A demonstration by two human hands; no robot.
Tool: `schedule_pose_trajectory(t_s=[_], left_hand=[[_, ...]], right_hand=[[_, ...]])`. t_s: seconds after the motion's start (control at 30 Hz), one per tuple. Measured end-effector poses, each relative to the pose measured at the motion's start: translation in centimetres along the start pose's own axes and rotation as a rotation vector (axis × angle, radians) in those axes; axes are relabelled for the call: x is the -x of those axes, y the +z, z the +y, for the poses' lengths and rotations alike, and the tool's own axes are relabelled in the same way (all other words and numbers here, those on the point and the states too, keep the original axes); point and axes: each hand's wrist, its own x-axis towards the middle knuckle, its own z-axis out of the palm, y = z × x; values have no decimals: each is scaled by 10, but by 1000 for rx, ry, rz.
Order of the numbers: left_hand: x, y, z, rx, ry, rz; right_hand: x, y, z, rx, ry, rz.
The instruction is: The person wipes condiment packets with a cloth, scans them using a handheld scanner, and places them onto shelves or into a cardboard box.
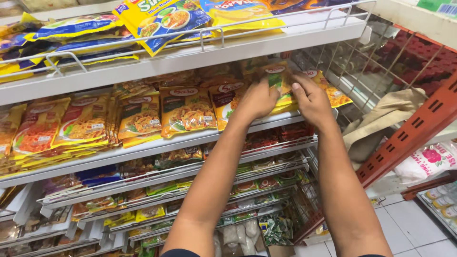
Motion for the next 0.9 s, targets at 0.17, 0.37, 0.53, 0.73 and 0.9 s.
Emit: schedule_pose_trajectory(t_s=[0.17,0.37,0.53,0.73,0.9], left_hand=[[-7,2,-7,19,-71,-72],[-9,7,-16,85,31,17],[-2,15,-2,-18,-104,-96],[54,-7,33,-201,200,293],[216,12,46,377,294,238]], right_hand=[[-5,1,5,3,155,-103],[-7,4,5,-35,177,-81],[-2,1,2,-88,171,-57],[71,-11,-55,128,12,117],[248,34,-116,-163,375,144]])
